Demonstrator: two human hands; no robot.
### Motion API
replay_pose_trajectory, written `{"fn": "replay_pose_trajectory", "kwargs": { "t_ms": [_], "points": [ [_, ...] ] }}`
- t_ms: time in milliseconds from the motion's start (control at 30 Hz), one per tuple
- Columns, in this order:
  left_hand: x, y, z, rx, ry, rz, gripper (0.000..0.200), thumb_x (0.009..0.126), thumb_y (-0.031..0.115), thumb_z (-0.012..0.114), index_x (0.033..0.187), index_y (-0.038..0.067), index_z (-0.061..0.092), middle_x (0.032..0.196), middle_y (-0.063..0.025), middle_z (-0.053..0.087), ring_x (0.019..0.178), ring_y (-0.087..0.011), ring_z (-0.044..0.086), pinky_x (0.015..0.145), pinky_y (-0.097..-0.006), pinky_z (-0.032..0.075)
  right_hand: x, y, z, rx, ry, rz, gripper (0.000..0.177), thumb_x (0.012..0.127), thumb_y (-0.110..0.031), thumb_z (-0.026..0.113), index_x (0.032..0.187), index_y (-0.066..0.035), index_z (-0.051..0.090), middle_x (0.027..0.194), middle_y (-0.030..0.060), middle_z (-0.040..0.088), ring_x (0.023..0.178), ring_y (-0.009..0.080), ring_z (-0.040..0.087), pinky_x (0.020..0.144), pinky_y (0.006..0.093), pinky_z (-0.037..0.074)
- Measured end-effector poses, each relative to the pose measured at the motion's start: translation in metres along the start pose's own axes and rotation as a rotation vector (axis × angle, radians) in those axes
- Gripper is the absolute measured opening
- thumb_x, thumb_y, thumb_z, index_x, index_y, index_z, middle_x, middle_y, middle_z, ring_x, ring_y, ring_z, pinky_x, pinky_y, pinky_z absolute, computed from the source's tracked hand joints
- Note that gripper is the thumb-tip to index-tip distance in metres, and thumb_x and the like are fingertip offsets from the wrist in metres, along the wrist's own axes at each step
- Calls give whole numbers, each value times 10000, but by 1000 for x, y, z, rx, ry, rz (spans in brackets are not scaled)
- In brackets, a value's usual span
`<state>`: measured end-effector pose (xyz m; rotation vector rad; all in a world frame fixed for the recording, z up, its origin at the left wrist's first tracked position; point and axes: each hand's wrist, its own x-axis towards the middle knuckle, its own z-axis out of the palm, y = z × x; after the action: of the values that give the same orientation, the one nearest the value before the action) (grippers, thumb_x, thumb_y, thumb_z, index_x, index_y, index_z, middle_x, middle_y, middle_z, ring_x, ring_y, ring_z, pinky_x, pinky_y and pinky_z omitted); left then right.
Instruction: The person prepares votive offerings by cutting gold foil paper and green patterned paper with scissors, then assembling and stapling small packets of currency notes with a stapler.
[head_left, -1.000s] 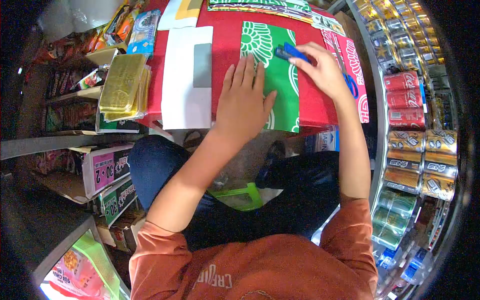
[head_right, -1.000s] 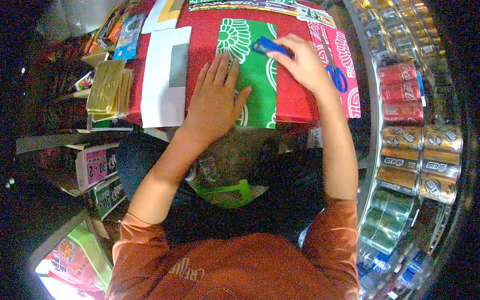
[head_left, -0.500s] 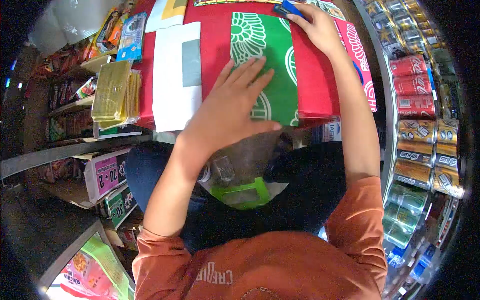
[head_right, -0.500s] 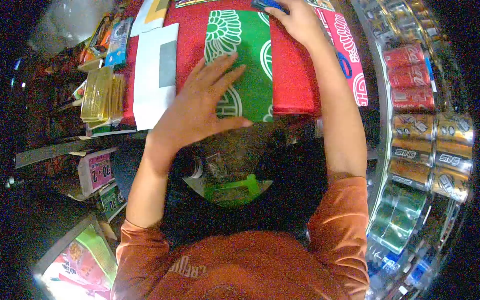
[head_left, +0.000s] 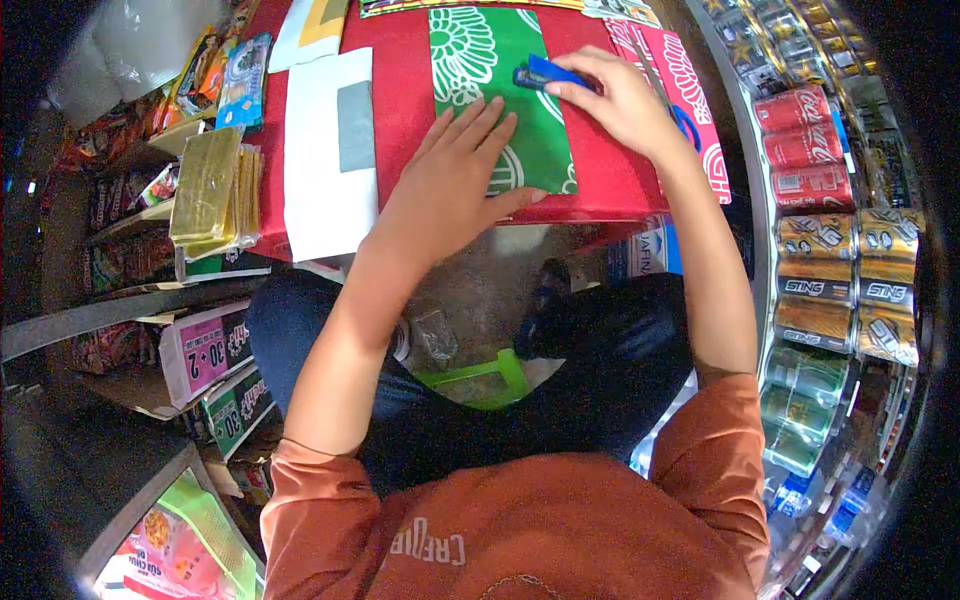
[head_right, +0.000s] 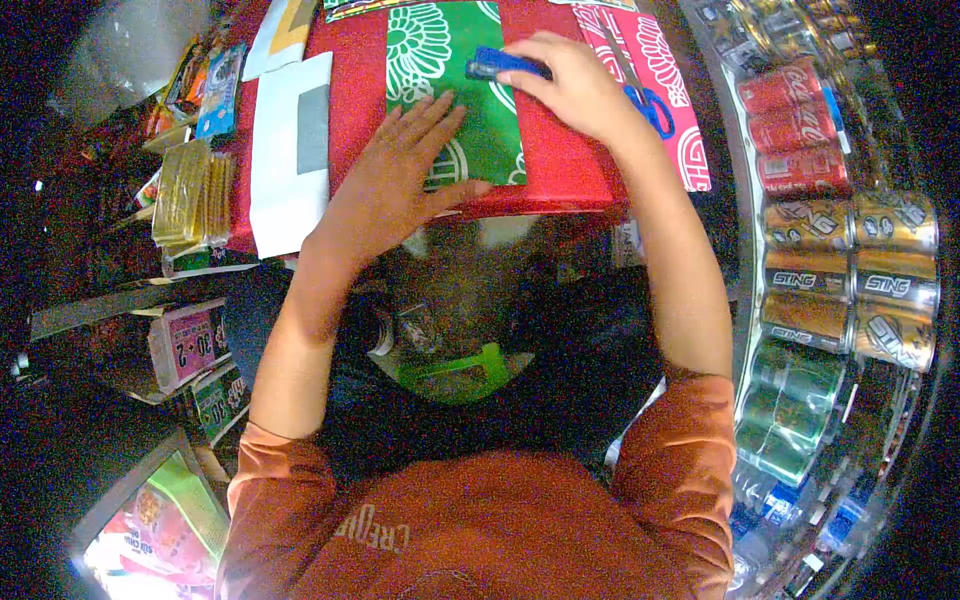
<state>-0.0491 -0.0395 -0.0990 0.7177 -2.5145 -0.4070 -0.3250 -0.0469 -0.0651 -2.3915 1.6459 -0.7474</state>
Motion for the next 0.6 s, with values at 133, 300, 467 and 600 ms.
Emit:
{"fn": "replay_pose_trajectory", "kwargs": {
  "t_ms": [133,300,467,600],
  "points": [
    [0,0,-1,12,3,13,846,919,551,643,1468,-59,439,1564,-231,407,1468,-381,363,1226,-484,267,-34,-33,-11,52,-34,10,303,931,-269,704,1105,-20,706,994,177,679,958,362,664,841,430,517],
    [-2,-1,2,9,60,39,827,925,541,631,1415,-110,484,1520,-258,454,1435,-390,409,1212,-474,292,-64,-64,-21,56,-60,49,281,912,-222,719,1098,-12,703,981,158,674,953,350,661,843,424,512],
    [-2,-4,4,0,71,49,852,908,551,647,1413,-115,482,1514,-263,458,1436,-388,408,1217,-481,282,-84,-86,-31,76,-121,108,277,910,-208,718,1104,-12,695,983,149,668,955,335,654,850,418,499],
    [-4,-3,0,-72,42,-1,898,877,554,700,1469,-68,435,1573,-227,398,1477,-369,357,1238,-494,239,-86,-99,-42,228,-237,154,278,886,-165,750,1088,16,690,974,139,670,941,302,662,830,380,510]
  ]
}}
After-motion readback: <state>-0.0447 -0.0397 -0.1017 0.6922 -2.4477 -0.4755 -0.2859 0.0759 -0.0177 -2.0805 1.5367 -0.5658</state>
